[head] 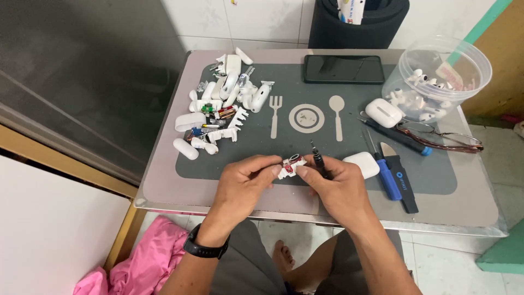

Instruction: Disassembling earbud charging cases using a utility knife, pliers, and a screwdriver to remove internal components.

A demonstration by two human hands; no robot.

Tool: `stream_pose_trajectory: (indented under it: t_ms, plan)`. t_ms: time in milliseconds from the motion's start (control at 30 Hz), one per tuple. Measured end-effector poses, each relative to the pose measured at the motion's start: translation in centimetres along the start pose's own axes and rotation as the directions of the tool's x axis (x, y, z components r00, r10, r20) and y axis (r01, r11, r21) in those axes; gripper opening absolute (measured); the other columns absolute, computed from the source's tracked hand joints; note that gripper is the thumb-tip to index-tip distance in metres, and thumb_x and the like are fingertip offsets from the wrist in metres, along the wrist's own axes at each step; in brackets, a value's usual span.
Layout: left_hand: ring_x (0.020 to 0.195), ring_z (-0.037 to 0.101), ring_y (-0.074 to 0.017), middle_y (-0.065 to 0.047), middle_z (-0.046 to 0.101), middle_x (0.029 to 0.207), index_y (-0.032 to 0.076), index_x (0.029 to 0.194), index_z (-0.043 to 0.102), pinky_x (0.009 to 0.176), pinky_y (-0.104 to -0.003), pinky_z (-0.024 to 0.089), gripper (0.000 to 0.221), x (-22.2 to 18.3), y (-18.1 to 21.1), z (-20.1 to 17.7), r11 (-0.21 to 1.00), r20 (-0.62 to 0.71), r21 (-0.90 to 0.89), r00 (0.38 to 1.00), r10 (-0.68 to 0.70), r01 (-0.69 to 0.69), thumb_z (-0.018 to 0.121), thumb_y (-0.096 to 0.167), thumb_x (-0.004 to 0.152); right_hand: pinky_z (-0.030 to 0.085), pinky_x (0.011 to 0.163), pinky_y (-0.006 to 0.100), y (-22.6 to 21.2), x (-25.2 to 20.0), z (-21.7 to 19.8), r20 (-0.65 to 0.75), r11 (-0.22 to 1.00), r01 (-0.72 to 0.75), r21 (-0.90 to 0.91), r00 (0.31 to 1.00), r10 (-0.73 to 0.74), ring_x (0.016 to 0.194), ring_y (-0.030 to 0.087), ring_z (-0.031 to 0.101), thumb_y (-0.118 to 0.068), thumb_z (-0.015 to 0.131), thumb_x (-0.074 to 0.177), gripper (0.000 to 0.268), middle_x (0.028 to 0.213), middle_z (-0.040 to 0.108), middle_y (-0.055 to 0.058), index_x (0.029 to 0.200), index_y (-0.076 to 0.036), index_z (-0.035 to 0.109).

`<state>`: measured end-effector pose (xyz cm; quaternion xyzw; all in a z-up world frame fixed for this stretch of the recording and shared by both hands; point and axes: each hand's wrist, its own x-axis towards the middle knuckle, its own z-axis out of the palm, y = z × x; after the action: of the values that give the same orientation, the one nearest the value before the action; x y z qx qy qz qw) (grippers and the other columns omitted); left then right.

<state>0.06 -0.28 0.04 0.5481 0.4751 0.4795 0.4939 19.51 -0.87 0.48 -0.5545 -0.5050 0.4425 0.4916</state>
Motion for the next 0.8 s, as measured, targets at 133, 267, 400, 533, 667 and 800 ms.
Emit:
stream_pose_trajectory:
  t_ms: [133,267,400,533,667,800]
  plan:
    - [0.085,0.069,-0.0159,-0.015,0.08,0.097,0.007,0.112,0.08,0.072,-0.033,0.064,0.024,0.1,-0.1,-0.1,0.998,-0.015,-0.011,0.998,0.055,-0.056,0.078,0.009,0.089,0.047,0.054,0.029,0.0,-0.2,0.0,0.003,0.999,-0.012,-0.05,1.0,0.012,0.049,0.02,0.065,-0.012,0.083,0.084,0.023,0.056,0.07,0.014,0.102,0.001,0.082]
    - [0.086,0.065,-0.0185,-0.018,0.077,0.094,0.003,0.113,0.079,0.07,-0.035,0.06,0.028,0.0,2.1,0.1,0.996,0.098,0.07,0.994,0.039,-0.046,0.079,0.014,0.087,0.047,0.055,0.031,-0.5,-0.9,-0.1,0.03,0.995,0.048,-0.09,0.998,-0.046,0.054,0.017,0.06,-0.013,0.086,0.081,0.025,0.056,0.07,0.015,0.102,0.001,0.082]
    - [0.086,0.065,-0.0178,-0.017,0.077,0.095,0.003,0.111,0.079,0.07,-0.034,0.059,0.024,0.4,1.5,0.6,0.994,0.134,0.069,0.988,0.071,-0.081,0.077,0.013,0.09,0.05,0.056,0.031,0.0,-0.8,-0.2,0.021,0.996,0.076,-0.039,0.997,-0.076,0.053,0.018,0.063,-0.011,0.086,0.08,0.025,0.06,0.073,0.015,0.101,0.002,0.081]
    - [0.081,0.065,-0.0148,-0.014,0.076,0.089,0.006,0.11,0.08,0.064,-0.03,0.058,0.019,0.5,1.7,1.2,0.982,0.098,0.12,0.986,0.135,-0.146,0.074,0.013,0.093,0.045,0.052,0.029,-0.4,-0.8,-0.2,0.022,0.996,0.068,-0.05,0.998,-0.067,0.051,0.017,0.058,-0.016,0.083,0.084,0.024,0.052,0.067,0.014,0.101,0.001,0.082]
    - [0.078,0.067,-0.0135,-0.014,0.077,0.088,0.007,0.111,0.08,0.058,-0.029,0.056,0.019,0.6,2.3,1.6,0.949,0.036,0.189,0.968,0.25,-0.252,0.074,0.011,0.094,0.044,0.05,0.027,-0.1,-0.6,-0.3,-0.004,0.997,0.07,-0.032,0.997,-0.071,0.049,0.017,0.061,-0.016,0.081,0.086,0.022,0.052,0.069,0.014,0.103,-0.001,0.082]
    - [0.071,0.069,-0.0174,-0.017,0.076,0.084,0.005,0.113,0.078,0.054,-0.029,0.055,0.021,0.2,2.6,2.3,0.943,0.043,0.19,0.962,0.269,-0.272,0.073,0.007,0.094,0.042,0.047,0.024,0.1,-0.6,-0.5,-0.044,0.99,0.06,0.125,0.997,-0.055,0.047,0.016,0.059,-0.014,0.079,0.088,0.022,0.05,0.065,0.013,0.105,0.001,0.08]
